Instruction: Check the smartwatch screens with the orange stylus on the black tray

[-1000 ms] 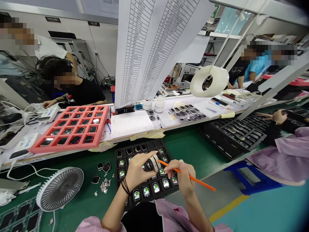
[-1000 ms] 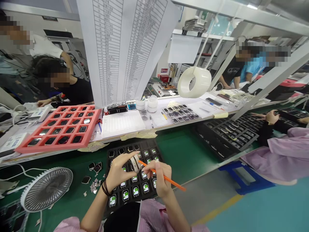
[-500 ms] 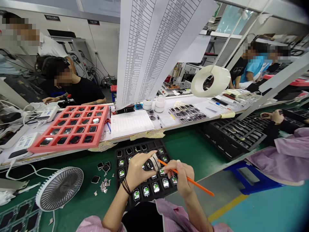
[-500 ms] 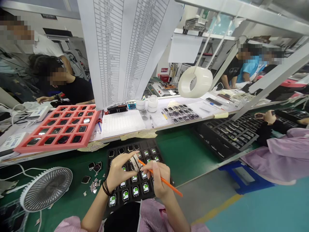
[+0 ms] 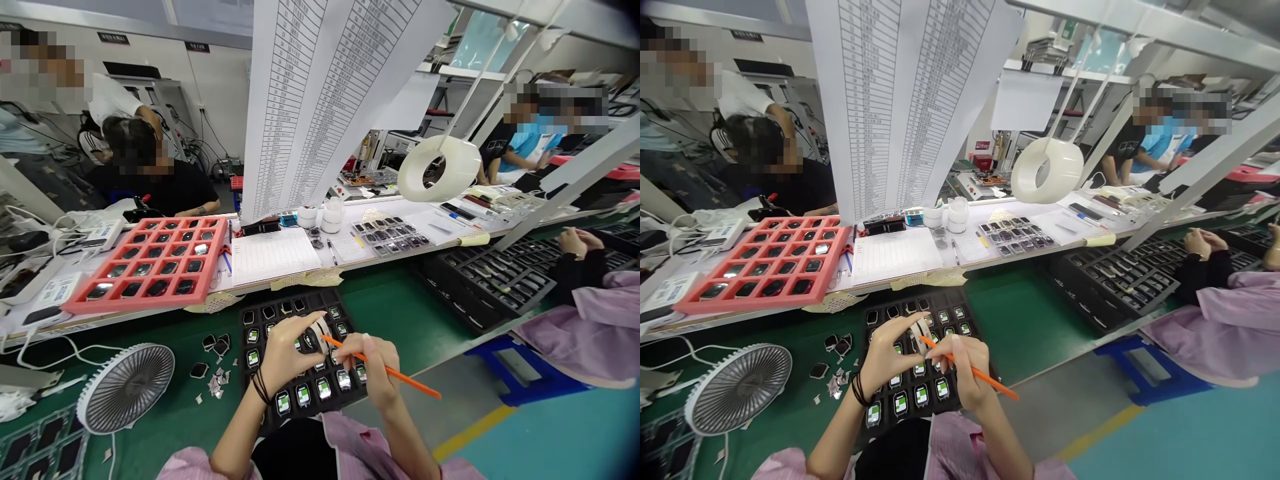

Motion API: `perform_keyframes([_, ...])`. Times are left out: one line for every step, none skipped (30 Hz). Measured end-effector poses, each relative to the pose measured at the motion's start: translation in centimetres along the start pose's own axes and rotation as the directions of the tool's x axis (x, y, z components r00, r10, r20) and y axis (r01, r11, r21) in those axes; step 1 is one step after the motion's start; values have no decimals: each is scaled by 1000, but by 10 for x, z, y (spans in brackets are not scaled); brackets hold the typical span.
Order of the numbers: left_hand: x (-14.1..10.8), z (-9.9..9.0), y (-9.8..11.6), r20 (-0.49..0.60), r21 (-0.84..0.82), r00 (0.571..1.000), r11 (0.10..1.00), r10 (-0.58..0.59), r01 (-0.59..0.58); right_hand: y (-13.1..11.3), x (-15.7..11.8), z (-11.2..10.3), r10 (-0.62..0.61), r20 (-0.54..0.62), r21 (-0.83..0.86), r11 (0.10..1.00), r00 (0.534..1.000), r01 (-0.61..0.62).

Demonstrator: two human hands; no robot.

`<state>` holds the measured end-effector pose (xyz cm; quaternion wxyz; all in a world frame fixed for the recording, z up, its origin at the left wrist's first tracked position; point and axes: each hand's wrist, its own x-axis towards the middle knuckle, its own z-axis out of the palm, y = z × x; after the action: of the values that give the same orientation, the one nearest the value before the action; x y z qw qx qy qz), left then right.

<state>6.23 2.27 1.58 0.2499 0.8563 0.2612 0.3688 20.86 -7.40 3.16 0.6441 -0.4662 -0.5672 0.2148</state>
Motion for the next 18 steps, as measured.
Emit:
perform_keyframes([0, 1, 0, 3, 6, 1000, 1000, 0, 0, 0, 0, 1, 7, 7, -6, 1000, 1000, -7])
perform_keyframes([0, 1, 0, 3, 12, 1000, 1000, 0, 0, 1, 0, 1, 14, 19, -12, 1000, 1000, -14])
perform_keyframes([0, 2, 0, 2, 18, 1000, 1000, 4, -4, 1, 0, 2, 21, 38, -21, 1000, 999, -20])
perform_keyframes([0, 2, 0, -1, 22, 1000, 1000, 13, -13, 1, 0, 3, 27, 59, -31, 999, 998, -25])
perform_keyframes([0, 2, 1, -3, 23, 1000, 999, 26, -25, 1, -1, 4, 29, 78, -37, 999, 997, -26])
perform_keyframes([1, 2, 2, -2, 22, 999, 999, 38, -38, 1, -1, 5, 26, 87, -37, 999, 996, -23])
perform_keyframes([1, 2, 3, 1, 18, 999, 999, 45, -45, 1, -2, 5, 18, 78, -28, 999, 997, -16])
perform_keyframes([2, 2, 3, 5, 14, 999, 999, 44, -44, 1, -3, 5, 10, 50, -9, 1000, 999, -10])
perform_keyframes([2, 2, 3, 8, 11, 999, 999, 36, -37, 0, -4, 5, 5, 10, 15, 1000, 1000, -5])
perform_keyframes([2, 2, 3, 10, 7, 1000, 1000, 24, -24, 0, -4, 4, 7, -32, 37, 999, 999, -5])
perform_keyframes([2, 2, 3, 8, 3, 1000, 1000, 14, -14, 0, -5, 4, 10, -67, 53, 999, 998, -7])
perform_keyframes([2, 2, 3, 7, 0, 1000, 1000, 5, -5, 0, -5, 3, 16, -88, 62, 998, 996, -11])
perform_keyframes([2, 2, 2, 6, -3, 1000, 1000, -1, 1, 0, -5, 3, 20, -95, 67, 998, 995, -13])
perform_keyframes([1, 2, 2, 7, -4, 1000, 1000, -7, 7, 1, -5, 2, 20, -93, 69, 998, 995, -13])
perform_keyframes([1, 2, 2, 8, -4, 1000, 1000, -12, 12, 1, -4, 3, 17, -89, 72, 997, 996, -11])
perform_keyframes([1, 2, 2, 10, -3, 1000, 1000, -16, 16, 1, -4, 3, 13, -86, 75, 997, 996, -6])
perform_keyframes([0, 2, 2, 12, -1, 1000, 1000, -15, 15, 2, -3, 3, 10, -84, 76, 997, 996, -4])
perform_keyframes([0, 2, 2, 13, -1, 1000, 1000, -12, 12, 2, -3, 4, 10, -83, 75, 997, 997, -4])
